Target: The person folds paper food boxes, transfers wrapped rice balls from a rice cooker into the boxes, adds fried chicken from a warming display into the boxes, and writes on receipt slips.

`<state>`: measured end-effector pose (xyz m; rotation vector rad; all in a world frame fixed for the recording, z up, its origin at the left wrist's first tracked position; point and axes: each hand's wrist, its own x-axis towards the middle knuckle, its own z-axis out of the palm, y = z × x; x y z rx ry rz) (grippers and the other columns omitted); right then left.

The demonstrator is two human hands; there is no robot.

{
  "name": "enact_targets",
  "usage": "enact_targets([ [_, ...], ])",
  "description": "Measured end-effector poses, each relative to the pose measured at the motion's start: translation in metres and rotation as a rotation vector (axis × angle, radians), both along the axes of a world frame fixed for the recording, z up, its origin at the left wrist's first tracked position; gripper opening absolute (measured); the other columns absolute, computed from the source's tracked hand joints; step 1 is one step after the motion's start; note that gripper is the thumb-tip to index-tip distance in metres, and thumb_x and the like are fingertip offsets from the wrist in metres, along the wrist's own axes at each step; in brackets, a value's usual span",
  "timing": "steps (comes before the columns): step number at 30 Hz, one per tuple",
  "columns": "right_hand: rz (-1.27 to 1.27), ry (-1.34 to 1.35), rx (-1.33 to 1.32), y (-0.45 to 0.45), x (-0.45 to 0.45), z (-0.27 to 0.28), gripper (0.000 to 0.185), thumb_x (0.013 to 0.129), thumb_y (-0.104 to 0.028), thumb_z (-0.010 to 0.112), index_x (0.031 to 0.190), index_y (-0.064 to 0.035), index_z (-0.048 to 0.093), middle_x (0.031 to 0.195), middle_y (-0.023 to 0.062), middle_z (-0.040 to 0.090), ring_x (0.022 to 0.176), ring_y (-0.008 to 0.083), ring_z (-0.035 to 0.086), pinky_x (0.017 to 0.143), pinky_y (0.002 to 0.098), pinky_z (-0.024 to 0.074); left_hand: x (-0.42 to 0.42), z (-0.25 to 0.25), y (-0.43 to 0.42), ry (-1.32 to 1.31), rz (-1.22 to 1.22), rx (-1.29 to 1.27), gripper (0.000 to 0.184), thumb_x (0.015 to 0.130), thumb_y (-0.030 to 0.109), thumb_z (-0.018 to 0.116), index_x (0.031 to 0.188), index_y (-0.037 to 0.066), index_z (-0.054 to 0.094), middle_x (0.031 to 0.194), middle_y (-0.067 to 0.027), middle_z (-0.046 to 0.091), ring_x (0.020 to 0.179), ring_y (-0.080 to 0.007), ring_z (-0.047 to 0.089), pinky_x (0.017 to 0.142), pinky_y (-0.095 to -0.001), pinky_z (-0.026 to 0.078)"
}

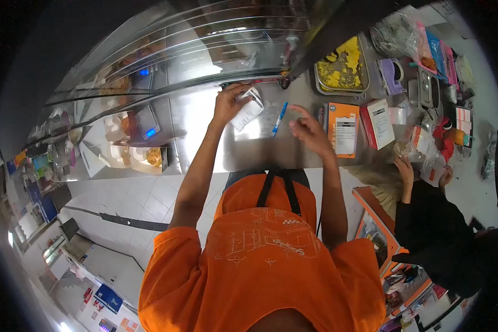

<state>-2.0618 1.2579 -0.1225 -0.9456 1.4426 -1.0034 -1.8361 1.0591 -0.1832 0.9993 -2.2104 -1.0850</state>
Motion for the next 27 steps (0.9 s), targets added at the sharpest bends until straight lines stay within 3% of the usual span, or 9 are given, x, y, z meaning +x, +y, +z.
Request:
enact_targets([
  [2, 0.02, 0.021, -0.017, -0.015, 0.02, -0.011, 0.042, 0.099, -0.021, 0.06, 0.139, -0.0122, 0.05, 0.071, -0.0029, 0.049, 0.065, 0.0058, 0.045, 0.061, 0.0225, 0.0379, 0.007, 0.004, 0.002, -0.041, 0.108, -0.165, 0.041, 0.072, 0.019, 0.085, 0.111, 0.012, 0.071, 0.107, -0.0043, 0.069, 0.09, -0.0241, 0.07, 0.078, -0.0338, 0.056],
  [7, 0.085, 0.138, 0.039, -0.038, 0.043, -0.028, 0.029, 0.098, -0.023, 0.061, 0.123, -0.008, 0.062, 0.072, -0.0022, 0.052, 0.066, 0.0072, 0.048, 0.061, 0.0235, 0.0411, 0.028, 0.005, 0.016, -0.244, 0.406, -0.193, 0.039, 0.072, 0.037, 0.084, 0.101, 0.015, 0.072, 0.095, -0.003, 0.068, 0.074, -0.0253, 0.069, 0.064, -0.0358, 0.056],
  [10, 0.073, 0.17, -0.02, -0.058, 0.045, -0.044, 0.025, 0.096, -0.025, 0.064, 0.111, -0.0056, 0.067, 0.074, 0.0007, 0.06, 0.067, 0.0109, 0.054, 0.063, 0.0253, 0.0444, 0.033, 0.004, 0.017, -0.199, 0.313, -0.228, 0.035, 0.075, 0.04, 0.082, 0.097, 0.015, 0.073, 0.093, -0.0024, 0.067, 0.068, -0.0226, 0.068, 0.058, -0.0349, 0.053],
  [13, 0.225, 0.527, -0.008, -0.095, 0.039, -0.051, 0.03, 0.092, -0.034, 0.067, 0.104, -0.0068, 0.071, 0.079, 0.0064, 0.068, 0.07, 0.0183, 0.063, 0.065, 0.0301, 0.0482, 0.036, 0.01, 0.02, -0.123, 0.273, -0.203, 0.033, 0.078, 0.043, 0.079, 0.095, 0.016, 0.073, 0.091, -0.0019, 0.067, 0.067, -0.0227, 0.068, 0.057, -0.0362, 0.052],
  [16, 0.361, 0.676, 0.163, -0.134, 0.044, -0.052, 0.043, 0.083, -0.05, 0.07, 0.094, -0.0085, 0.074, 0.082, 0.0111, 0.071, 0.076, 0.0264, 0.068, 0.069, 0.0373, 0.051, 0.035, 0.01, 0.017, -0.147, 0.256, -0.189, 0.032, 0.079, 0.044, 0.077, 0.097, 0.018, 0.073, 0.092, -0.0022, 0.067, 0.067, -0.0237, 0.067, 0.058, -0.0377, 0.052],
  [19, 0.322, 0.853, 0.033, -0.144, 0.049, -0.05, 0.052, 0.077, -0.06, 0.071, 0.086, -0.0088, 0.074, 0.081, 0.0115, 0.071, 0.079, 0.0295, 0.069, 0.07, 0.0407, 0.052, 0.036, 0.007, 0.015, -0.181, 0.255, -0.175, 0.031, 0.079, 0.044, 0.077, 0.098, 0.02, 0.073, 0.092, -0.0028, 0.067, 0.068, -0.0251, 0.068, 0.059, -0.0388, 0.053],
  [22, 0.343, 1.083, 0.348, -0.143, 0.048, -0.023, 0.057, 0.072, -0.065, 0.071, 0.081, -0.009, 0.075, 0.081, 0.0122, 0.071, 0.079, 0.0313, 0.069, 0.071, 0.0428, 0.0527, 0.036, 0.005, 0.016, -0.207, 0.271, -0.181, 0.03, 0.079, 0.044, 0.077, 0.099, 0.021, 0.072, 0.093, -0.0035, 0.066, 0.069, -0.0258, 0.068, 0.059, -0.0395, 0.052],
  [25, 0.208, 0.912, 0.186, -0.109, 0.012, -0.09, 0.052, 0.078, -0.06, 0.071, 0.087, -0.0088, 0.075, 0.07, 0.008, 0.067, 0.064, 0.0231, 0.066, 0.06, 0.0372, 0.0497, 0.037, 0.001, 0.018, -0.179, 0.284, -0.16, 0.03, 0.079, 0.043, 0.077, 0.099, 0.021, 0.072, 0.092, -0.004, 0.065, 0.069, -0.0255, 0.067, 0.059, -0.0401, 0.052],
  [27, -0.047, 0.679, 0.039, -0.089, 0.016, -0.11, 0.047, 0.086, -0.055, 0.068, 0.095, -0.0084, 0.075, 0.065, 0.0022, 0.06, 0.057, 0.0145, 0.056, 0.054, 0.0317, 0.0431, 0.039, 0.0, 0.018, -0.155, 0.291, -0.134, 0.03, 0.079, 0.042, 0.077, 0.099, 0.02, 0.072, 0.091, -0.004, 0.064, 0.068, -0.0251, 0.067, 0.059, -0.0402, 0.052],
])
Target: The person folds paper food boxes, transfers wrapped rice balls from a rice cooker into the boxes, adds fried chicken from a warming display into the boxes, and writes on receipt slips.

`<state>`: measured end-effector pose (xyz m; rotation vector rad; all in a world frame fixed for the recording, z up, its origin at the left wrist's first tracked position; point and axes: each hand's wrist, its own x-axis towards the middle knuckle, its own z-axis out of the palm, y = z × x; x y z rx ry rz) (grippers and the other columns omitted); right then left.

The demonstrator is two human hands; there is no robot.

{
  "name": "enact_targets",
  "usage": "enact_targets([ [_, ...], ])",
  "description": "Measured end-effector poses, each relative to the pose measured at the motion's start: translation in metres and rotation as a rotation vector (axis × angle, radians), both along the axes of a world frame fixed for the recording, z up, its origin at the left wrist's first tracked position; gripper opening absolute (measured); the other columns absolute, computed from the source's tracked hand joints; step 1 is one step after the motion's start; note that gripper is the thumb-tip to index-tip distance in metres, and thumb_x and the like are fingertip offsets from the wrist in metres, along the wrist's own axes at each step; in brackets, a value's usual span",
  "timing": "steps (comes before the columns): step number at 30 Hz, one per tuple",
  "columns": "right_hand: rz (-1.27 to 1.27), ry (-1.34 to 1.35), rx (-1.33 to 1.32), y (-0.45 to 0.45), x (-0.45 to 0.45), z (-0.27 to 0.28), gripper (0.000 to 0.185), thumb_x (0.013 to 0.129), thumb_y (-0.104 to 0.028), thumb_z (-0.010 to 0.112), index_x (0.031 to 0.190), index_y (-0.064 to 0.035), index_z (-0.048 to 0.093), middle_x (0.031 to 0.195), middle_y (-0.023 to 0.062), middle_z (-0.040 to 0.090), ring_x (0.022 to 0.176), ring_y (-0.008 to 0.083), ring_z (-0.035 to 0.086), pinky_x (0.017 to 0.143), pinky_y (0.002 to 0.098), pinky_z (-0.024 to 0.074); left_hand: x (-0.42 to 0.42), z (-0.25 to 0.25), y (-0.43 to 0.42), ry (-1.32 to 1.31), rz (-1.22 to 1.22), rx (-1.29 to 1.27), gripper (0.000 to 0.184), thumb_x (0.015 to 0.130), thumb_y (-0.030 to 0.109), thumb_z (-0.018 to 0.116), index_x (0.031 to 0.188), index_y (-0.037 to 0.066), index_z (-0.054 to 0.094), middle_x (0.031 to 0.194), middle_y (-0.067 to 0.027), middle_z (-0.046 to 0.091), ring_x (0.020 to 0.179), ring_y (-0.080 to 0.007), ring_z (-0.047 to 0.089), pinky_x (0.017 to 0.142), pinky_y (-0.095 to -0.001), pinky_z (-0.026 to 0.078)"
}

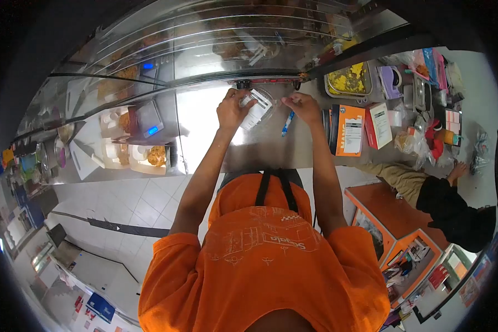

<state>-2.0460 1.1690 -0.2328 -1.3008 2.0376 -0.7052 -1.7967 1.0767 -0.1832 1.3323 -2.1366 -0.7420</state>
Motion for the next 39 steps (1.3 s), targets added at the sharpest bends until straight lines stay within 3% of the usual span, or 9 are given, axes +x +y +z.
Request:
enact_targets([
  [6, -0.2, -0.367, 0.062, 0.018, 0.068, 0.037, 0.054, 0.102, -0.052, 0.04, 0.112, -0.011, 0.073, 0.114, 0.0135, 0.07, 0.106, 0.0301, 0.066, 0.092, 0.0375, 0.0479, -0.003, -0.005, 0.002, 0.067, 0.024, -0.015, 0.031, 0.077, 0.038, 0.08, 0.1, 0.018, 0.072, 0.091, -0.0034, 0.064, 0.07, -0.0238, 0.066, 0.06, -0.039, 0.052],
  [10, -0.387, -0.394, -0.01, 0.021, 0.078, 0.018, 0.059, 0.102, -0.055, 0.037, 0.107, -0.0106, 0.074, 0.108, 0.0127, 0.071, 0.092, 0.0281, 0.068, 0.084, 0.0371, 0.0494, -0.005, 0.001, 0.003, 0.059, 0.015, 0.002, 0.035, 0.076, 0.035, 0.082, 0.101, 0.014, 0.071, 0.092, -0.0058, 0.065, 0.073, -0.0234, 0.066, 0.063, -0.0373, 0.053],
  [14, -0.468, -0.895, 0.029, 0.032, 0.061, 0.029, 0.053, 0.103, -0.049, 0.043, 0.127, -0.0067, 0.064, 0.058, -0.0048, 0.04, 0.047, 0.0052, 0.039, 0.042, 0.0213, 0.0294, 0.003, -0.009, 0.008, 0.161, 0.028, 0.048, 0.051, 0.071, 0.033, 0.087, 0.108, 0.006, 0.065, 0.091, -0.0073, 0.064, 0.075, -0.0187, 0.065, 0.066, -0.0324, 0.053],
  [18, -0.573, -0.936, -0.047, 0.055, 0.062, 0.034, 0.046, 0.102, -0.037, 0.049, 0.137, -0.0069, 0.053, 0.077, 0.0021, 0.058, 0.053, 0.0079, 0.052, 0.046, 0.0206, 0.0388, 0.027, -0.008, 0.027, 0.26, 0.093, 0.453, 0.06, 0.069, 0.028, 0.092, 0.111, 0.001, 0.06, 0.088, -0.0047, 0.064, 0.076, -0.012, 0.062, 0.067, -0.027, 0.052],
  [23, -0.55, -1.005, -0.04, 0.09, 0.112, 0.067, 0.047, 0.098, -0.025, 0.058, 0.14, -0.0073, 0.048, 0.099, 0.0088, 0.066, 0.064, 0.0125, 0.063, 0.052, 0.0228, 0.0483, 0.052, -0.002, 0.036, 0.244, -0.006, 0.752, 0.041, 0.079, 0.018, 0.084, 0.111, 0.001, 0.064, 0.078, -0.0034, 0.067, 0.074, -0.0095, 0.061, 0.068, -0.0235, 0.05],
  [27, -0.57, -0.974, -0.14, 0.111, 0.159, 0.042, 0.045, 0.098, -0.022, 0.057, 0.14, -0.0088, 0.048, 0.097, 0.0072, 0.066, 0.067, 0.0128, 0.063, 0.055, 0.024, 0.0493, 0.061, 0.0, 0.032, 0.148, -0.182, 0.781, 0.02, 0.094, 0.019, 0.069, 0.097, -0.001, 0.068, 0.082, -0.0028, 0.067, 0.076, -0.0088, 0.059, 0.072, -0.0239, 0.048],
  [30, -0.571, -0.885, -0.185, 0.133, 0.187, 0.016, 0.043, 0.099, -0.022, 0.057, 0.14, -0.01, 0.048, 0.096, 0.0063, 0.067, 0.069, 0.0127, 0.063, 0.058, 0.0245, 0.0495, 0.066, -0.021, 0.044, 0.302, -0.164, 0.664, 0.023, 0.097, 0.022, 0.064, 0.1, -0.001, 0.067, 0.088, -0.0038, 0.067, 0.08, -0.0089, 0.058, 0.073, -0.0243, 0.047],
  [35, -0.815, -1.138, -0.18, 0.119, 0.21, 0.054, 0.042, 0.1, -0.021, 0.056, 0.14, -0.0116, 0.048, 0.094, 0.0063, 0.067, 0.07, 0.0118, 0.063, 0.06, 0.0222, 0.0483, 0.06, -0.018, 0.062, 0.693, -0.092, 0.992, 0.032, 0.106, 0.026, 0.049, 0.116, -0.002, 0.06, 0.1, -0.0065, 0.068, 0.088, -0.0113, 0.063, 0.083, -0.029, 0.052],
  [39, -0.814, -1.115, -0.174, 0.113, 0.21, 0.065, 0.044, 0.1, -0.021, 0.055, 0.142, -0.0119, 0.046, 0.092, 0.0067, 0.067, 0.07, 0.0111, 0.062, 0.058, 0.0222, 0.0483, 0.058, -0.023, 0.072, 0.675, -0.202, 0.958, 0.03, 0.097, 0.019, 0.064, 0.117, -0.003, 0.059, 0.102, -0.0072, 0.069, 0.089, -0.012, 0.065, 0.082, -0.0267, 0.053],
])
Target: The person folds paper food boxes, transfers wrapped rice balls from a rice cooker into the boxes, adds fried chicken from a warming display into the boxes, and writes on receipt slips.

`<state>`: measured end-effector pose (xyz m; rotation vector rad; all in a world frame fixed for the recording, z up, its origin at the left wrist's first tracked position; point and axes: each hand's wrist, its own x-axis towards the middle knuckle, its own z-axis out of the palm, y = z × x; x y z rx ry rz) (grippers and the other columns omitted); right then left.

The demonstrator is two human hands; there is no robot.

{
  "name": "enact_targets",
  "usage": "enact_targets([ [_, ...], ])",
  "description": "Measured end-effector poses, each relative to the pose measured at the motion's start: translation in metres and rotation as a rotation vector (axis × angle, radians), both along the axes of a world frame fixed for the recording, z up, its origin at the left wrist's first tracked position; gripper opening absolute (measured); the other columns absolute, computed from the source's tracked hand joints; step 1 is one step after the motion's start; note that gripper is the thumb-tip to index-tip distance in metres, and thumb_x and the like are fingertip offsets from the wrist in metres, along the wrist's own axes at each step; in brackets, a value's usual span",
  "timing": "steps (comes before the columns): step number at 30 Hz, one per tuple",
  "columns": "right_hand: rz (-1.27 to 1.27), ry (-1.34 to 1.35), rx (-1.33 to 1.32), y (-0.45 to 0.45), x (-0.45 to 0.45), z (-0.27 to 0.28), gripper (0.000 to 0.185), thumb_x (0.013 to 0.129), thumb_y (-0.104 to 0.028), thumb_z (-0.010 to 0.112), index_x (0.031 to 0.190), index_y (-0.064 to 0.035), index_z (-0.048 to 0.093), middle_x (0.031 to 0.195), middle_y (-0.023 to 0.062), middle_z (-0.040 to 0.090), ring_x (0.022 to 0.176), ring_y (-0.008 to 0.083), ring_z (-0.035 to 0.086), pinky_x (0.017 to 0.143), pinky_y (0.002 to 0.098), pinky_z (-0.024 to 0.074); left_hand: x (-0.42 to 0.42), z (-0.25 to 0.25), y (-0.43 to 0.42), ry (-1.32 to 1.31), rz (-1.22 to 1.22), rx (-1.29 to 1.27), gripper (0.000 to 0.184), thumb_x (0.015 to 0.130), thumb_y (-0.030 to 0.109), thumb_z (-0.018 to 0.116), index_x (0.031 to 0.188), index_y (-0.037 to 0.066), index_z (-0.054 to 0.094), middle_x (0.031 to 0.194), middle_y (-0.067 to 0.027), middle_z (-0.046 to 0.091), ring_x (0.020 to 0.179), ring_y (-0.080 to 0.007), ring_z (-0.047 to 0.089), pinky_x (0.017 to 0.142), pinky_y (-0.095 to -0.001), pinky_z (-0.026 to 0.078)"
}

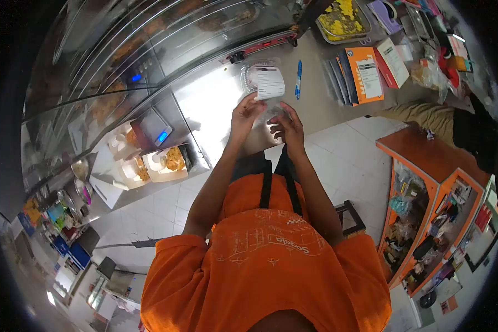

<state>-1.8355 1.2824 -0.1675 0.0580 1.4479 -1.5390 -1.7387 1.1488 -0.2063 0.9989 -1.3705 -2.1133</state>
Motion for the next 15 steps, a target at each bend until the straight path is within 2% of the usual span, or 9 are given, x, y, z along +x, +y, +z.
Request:
enact_targets([
  [2, -0.005, 0.001, -0.01, 0.002, 0.0, -0.008, 0.045, 0.1, -0.021, 0.055, 0.143, -0.012, 0.045, 0.092, 0.007, 0.068, 0.069, 0.0108, 0.062, 0.058, 0.0225, 0.0485, 0.001, 0.003, 0.005, -0.075, -0.087, -0.145, 0.029, 0.091, 0.014, 0.072, 0.113, -0.003, 0.063, 0.102, -0.0076, 0.069, 0.09, -0.0129, 0.066, 0.082, -0.0256, 0.052],
  [5, 0.056, 0.048, -0.032, 0.009, -0.002, -0.015, 0.046, 0.1, -0.023, 0.056, 0.144, -0.0126, 0.045, 0.091, 0.0071, 0.068, 0.069, 0.0103, 0.062, 0.057, 0.0226, 0.0488, 0.001, 0.0, 0.004, -0.367, -0.147, -0.341, 0.023, 0.081, 0.008, 0.08, 0.1, -0.001, 0.07, 0.101, -0.0083, 0.068, 0.088, -0.0113, 0.065, 0.072, -0.024, 0.051],
  [8, 0.022, 0.071, -0.055, 0.016, -0.002, -0.014, 0.046, 0.1, -0.023, 0.057, 0.144, -0.0134, 0.045, 0.092, 0.0069, 0.069, 0.069, 0.0099, 0.062, 0.057, 0.0224, 0.0486, -0.006, 0.009, 0.009, -0.31, -0.006, -0.78, 0.012, 0.082, 0.007, 0.078, 0.088, 0.0, 0.072, 0.091, -0.0065, 0.068, 0.075, -0.0082, 0.062, 0.061, -0.0235, 0.048],
  [10, -0.012, 0.072, -0.036, 0.019, 0.0, -0.01, 0.047, 0.1, -0.023, 0.057, 0.144, -0.0133, 0.045, 0.092, 0.0066, 0.069, 0.069, 0.01, 0.062, 0.057, 0.0223, 0.0483, -0.009, 0.004, 0.014, -0.149, 0.075, -0.635, 0.012, 0.085, 0.01, 0.077, 0.09, 0.0, 0.071, 0.086, -0.0043, 0.068, 0.068, -0.0067, 0.058, 0.057, -0.0227, 0.047],
  [12, -0.028, 0.072, -0.017, 0.021, 0.004, -0.007, 0.048, 0.099, -0.022, 0.058, 0.144, -0.0131, 0.044, 0.091, 0.0065, 0.069, 0.069, 0.01, 0.062, 0.057, 0.0222, 0.0479, -0.006, 0.0, 0.017, -0.124, 0.062, -0.459, 0.014, 0.089, 0.013, 0.073, 0.094, 0.0, 0.071, 0.083, -0.0029, 0.069, 0.064, -0.0059, 0.058, 0.057, -0.022, 0.046],
  [15, -0.05, 0.082, -0.017, 0.014, 0.013, 0.004, 0.053, 0.098, -0.024, 0.06, 0.146, -0.0126, 0.04, 0.09, 0.0066, 0.069, 0.068, 0.0103, 0.062, 0.056, 0.0219, 0.0473, -0.001, 0.016, 0.018, -0.208, -0.04, -0.205, 0.02, 0.095, 0.019, 0.067, 0.101, 0.0, 0.071, 0.084, -0.003, 0.072, 0.067, -0.0059, 0.061, 0.062, -0.0217, 0.048],
])
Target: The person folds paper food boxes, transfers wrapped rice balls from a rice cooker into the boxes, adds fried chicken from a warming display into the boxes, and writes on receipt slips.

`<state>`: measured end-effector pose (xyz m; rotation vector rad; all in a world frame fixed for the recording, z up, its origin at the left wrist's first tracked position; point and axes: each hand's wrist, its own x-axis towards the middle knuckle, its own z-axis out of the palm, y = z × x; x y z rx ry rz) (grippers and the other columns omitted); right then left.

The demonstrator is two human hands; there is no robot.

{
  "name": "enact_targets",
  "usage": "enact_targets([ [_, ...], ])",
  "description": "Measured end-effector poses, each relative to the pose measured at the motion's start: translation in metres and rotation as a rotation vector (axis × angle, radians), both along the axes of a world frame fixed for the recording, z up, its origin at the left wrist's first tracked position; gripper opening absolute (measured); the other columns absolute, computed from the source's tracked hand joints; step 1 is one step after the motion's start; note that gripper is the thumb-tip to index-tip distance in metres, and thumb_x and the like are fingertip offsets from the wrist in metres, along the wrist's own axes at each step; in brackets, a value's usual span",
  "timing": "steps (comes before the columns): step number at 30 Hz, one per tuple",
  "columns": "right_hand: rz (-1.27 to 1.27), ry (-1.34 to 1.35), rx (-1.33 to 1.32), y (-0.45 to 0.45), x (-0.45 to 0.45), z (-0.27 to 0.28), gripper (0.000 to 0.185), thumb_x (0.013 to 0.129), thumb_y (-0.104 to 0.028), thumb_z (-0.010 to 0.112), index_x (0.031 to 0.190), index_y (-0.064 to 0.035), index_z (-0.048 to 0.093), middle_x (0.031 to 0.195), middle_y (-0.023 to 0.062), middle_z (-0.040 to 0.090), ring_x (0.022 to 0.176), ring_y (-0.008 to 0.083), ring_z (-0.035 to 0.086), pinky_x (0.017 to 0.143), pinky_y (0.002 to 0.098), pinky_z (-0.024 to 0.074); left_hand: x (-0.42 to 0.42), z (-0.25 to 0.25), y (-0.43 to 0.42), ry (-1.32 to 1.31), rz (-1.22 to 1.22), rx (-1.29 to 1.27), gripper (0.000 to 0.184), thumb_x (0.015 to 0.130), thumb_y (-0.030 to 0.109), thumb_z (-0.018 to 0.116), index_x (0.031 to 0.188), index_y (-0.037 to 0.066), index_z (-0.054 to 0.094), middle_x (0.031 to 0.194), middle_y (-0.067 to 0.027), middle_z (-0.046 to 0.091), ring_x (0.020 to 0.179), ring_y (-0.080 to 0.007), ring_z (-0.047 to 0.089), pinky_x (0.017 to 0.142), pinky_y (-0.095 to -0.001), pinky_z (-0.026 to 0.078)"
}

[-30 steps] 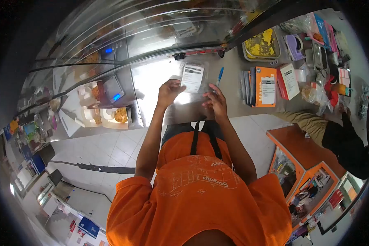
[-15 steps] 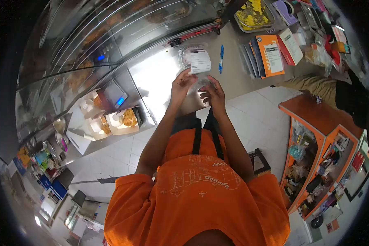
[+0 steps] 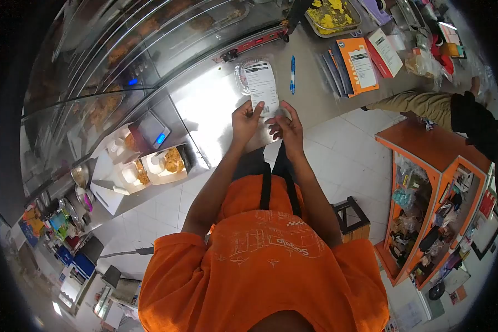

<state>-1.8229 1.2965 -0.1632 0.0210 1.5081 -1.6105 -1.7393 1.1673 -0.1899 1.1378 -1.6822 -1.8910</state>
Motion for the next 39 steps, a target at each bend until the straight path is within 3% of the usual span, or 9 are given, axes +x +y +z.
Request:
enact_targets([
  [11, -0.067, -0.046, 0.15, -0.015, 0.023, -0.021, 0.066, 0.092, -0.023, 0.07, 0.145, -0.0052, 0.035, 0.085, 0.0082, 0.068, 0.056, 0.0113, 0.06, 0.047, 0.0238, 0.0441, 0.004, -0.005, 0.004, 0.103, 0.051, 0.197, 0.029, 0.096, 0.024, 0.066, 0.109, -0.002, 0.068, 0.08, -0.0044, 0.071, 0.067, -0.0076, 0.061, 0.065, -0.0233, 0.05],
  [14, -0.057, -0.001, 0.08, -0.01, 0.025, -0.035, 0.063, 0.094, -0.021, 0.068, 0.144, -0.0033, 0.035, 0.086, 0.0077, 0.068, 0.056, 0.0114, 0.059, 0.048, 0.0244, 0.0447, 0.005, -0.002, -0.004, -0.286, 0.191, -0.261, 0.041, 0.088, 0.028, 0.075, 0.112, -0.003, 0.062, 0.086, -0.0096, 0.067, 0.073, -0.0172, 0.062, 0.073, -0.0283, 0.051],
  [15, -0.047, 0.026, 0.068, -0.009, 0.024, -0.04, 0.062, 0.094, -0.02, 0.068, 0.144, -0.003, 0.035, 0.086, 0.0078, 0.068, 0.057, 0.0114, 0.059, 0.048, 0.0245, 0.045, -0.004, -0.006, -0.014, -0.235, 0.268, -0.728, 0.06, 0.077, 0.035, 0.083, 0.114, -0.003, 0.056, 0.1, -0.0171, 0.062, 0.091, -0.0289, 0.062, 0.084, -0.036, 0.05],
  [18, -0.019, 0.08, 0.04, -0.004, 0.029, -0.052, 0.062, 0.094, -0.018, 0.067, 0.145, -0.002, 0.035, 0.088, 0.0081, 0.069, 0.058, 0.0116, 0.06, 0.049, 0.0246, 0.0462, -0.055, 0.028, -0.032, -0.486, 0.043, -0.92, 0.103, 0.066, 0.056, 0.084, 0.138, -0.002, 0.038, 0.14, -0.0276, 0.038, 0.129, -0.044, 0.041, 0.097, -0.0581, 0.041],
  [20, -0.014, 0.107, 0.013, -0.005, 0.031, -0.059, 0.062, 0.095, -0.017, 0.066, 0.145, -0.0015, 0.034, 0.089, 0.0084, 0.069, 0.059, 0.0117, 0.061, 0.05, 0.0244, 0.0471, -0.09, 0.032, -0.035, -0.724, -0.157, -0.789, 0.119, 0.061, 0.059, 0.085, 0.149, 0.005, 0.025, 0.15, -0.0276, 0.024, 0.136, -0.0488, 0.029, 0.1, -0.0668, 0.035],
  [27, 0.104, 0.219, 0.142, 0.004, 0.026, -0.065, 0.06, 0.095, -0.016, 0.066, 0.144, -0.0003, 0.036, 0.095, 0.0082, 0.072, 0.062, 0.0103, 0.063, 0.052, 0.0223, 0.0478, -0.113, 0.028, -0.052, -0.973, -0.393, -0.627, 0.119, 0.055, 0.053, 0.086, 0.151, 0.016, 0.026, 0.15, -0.0251, 0.026, 0.136, -0.05, 0.03, 0.102, -0.0637, 0.038],
  [30, 0.143, 0.35, 0.049, 0.005, 0.008, -0.058, 0.056, 0.095, -0.014, 0.066, 0.143, -0.0026, 0.04, 0.093, 0.0072, 0.072, 0.063, 0.0084, 0.062, 0.054, 0.0217, 0.0485, -0.101, 0.024, -0.072, -0.771, -0.418, -0.384, 0.118, 0.052, 0.052, 0.086, 0.148, 0.013, 0.03, 0.148, -0.0258, 0.03, 0.129, -0.0493, 0.042, 0.102, -0.0545, 0.044],
  [34, 0.238, 0.591, 0.006, 0.005, -0.026, -0.066, 0.053, 0.094, -0.01, 0.065, 0.143, -0.0071, 0.044, 0.089, 0.0058, 0.072, 0.067, 0.0072, 0.061, 0.061, 0.0217, 0.0494, -0.081, -0.012, -0.085, -0.421, -0.43, -0.157, 0.096, 0.062, 0.031, 0.087, 0.139, 0.002, 0.037, 0.115, -0.0188, 0.062, 0.101, -0.0286, 0.064, 0.085, -0.0374, 0.053],
  [39, 0.359, 0.825, 0.005, -0.001, -0.063, -0.037, 0.064, 0.088, -0.001, 0.066, 0.146, -0.0132, 0.043, 0.083, 0.0055, 0.07, 0.07, 0.0095, 0.06, 0.066, 0.0254, 0.049, -0.069, 0.021, -0.079, -0.3, -0.468, 0.124, 0.09, 0.066, 0.026, 0.083, 0.141, 0.003, 0.037, 0.114, -0.0184, 0.063, 0.102, -0.0259, 0.063, 0.083, -0.0346, 0.053],
])
